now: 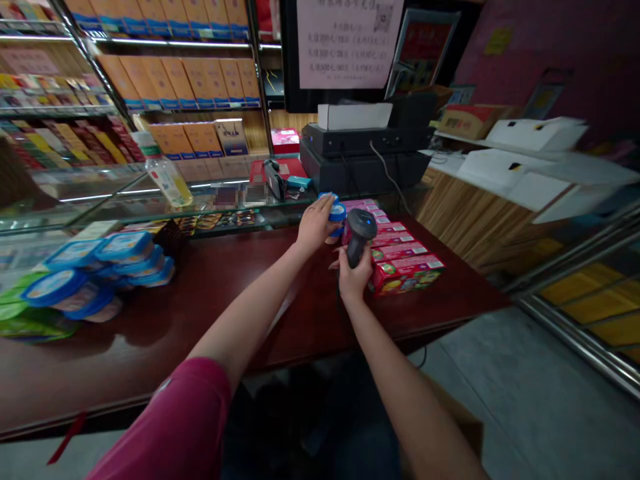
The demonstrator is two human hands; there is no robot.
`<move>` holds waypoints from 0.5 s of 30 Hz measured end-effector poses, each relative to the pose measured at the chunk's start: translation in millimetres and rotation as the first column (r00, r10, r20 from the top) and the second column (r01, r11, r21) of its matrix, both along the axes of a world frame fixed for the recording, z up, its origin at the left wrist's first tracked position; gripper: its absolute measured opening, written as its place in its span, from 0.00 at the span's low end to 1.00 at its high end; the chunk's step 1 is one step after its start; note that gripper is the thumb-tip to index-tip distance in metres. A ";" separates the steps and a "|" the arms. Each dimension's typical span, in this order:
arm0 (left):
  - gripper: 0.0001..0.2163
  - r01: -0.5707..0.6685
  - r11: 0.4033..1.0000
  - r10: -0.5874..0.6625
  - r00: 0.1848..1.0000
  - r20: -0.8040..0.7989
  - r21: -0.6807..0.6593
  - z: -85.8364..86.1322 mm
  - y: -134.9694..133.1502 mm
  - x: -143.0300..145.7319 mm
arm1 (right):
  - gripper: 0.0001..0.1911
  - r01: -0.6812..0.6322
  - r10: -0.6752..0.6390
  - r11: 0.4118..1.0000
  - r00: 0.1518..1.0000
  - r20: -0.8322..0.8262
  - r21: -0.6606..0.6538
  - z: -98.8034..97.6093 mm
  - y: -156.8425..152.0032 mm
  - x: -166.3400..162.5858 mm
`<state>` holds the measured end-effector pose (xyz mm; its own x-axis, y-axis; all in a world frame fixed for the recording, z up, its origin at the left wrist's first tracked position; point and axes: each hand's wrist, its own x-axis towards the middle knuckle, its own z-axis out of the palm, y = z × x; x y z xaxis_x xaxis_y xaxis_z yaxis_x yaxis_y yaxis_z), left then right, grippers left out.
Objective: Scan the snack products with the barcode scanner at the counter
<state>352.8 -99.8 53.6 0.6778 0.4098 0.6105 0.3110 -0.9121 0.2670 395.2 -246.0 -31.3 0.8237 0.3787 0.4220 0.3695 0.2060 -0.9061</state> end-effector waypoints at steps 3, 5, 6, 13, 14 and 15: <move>0.25 -0.015 0.996 0.021 0.997 0.076 -0.084 -10.8 1.9 9.1 | 0.25 -0.022 0.022 1.000 1.000 0.013 0.002 -1.8 0.9 -0.9; 0.23 -0.011 0.988 0.034 0.988 0.148 -0.152 -16.0 0.4 7.0 | 0.26 -0.068 0.067 0.998 0.998 0.016 0.019 -1.3 0.8 -2.2; 0.22 -0.006 0.981 0.044 0.981 0.191 -0.196 -17.6 -0.5 3.4 | 0.26 -0.096 0.096 0.995 0.995 0.009 0.029 -0.2 0.4 -2.8; 0.17 0.031 0.828 0.247 0.876 0.415 -0.559 -25.5 16.9 -86.0 | 0.25 -0.453 0.463 0.886 0.867 -0.186 0.098 18.4 -13.5 -15.1; 0.17 0.013 0.804 0.290 0.864 0.412 -0.594 -28.8 22.8 -108.2 | 0.25 -0.525 0.535 0.844 0.815 -0.221 0.108 20.7 -16.4 -18.9; 0.16 -0.005 0.785 0.328 0.852 0.408 -0.620 -32.8 28.9 -131.7 | 0.25 -0.594 0.601 0.797 0.758 -0.253 0.115 22.6 -18.5 -23.4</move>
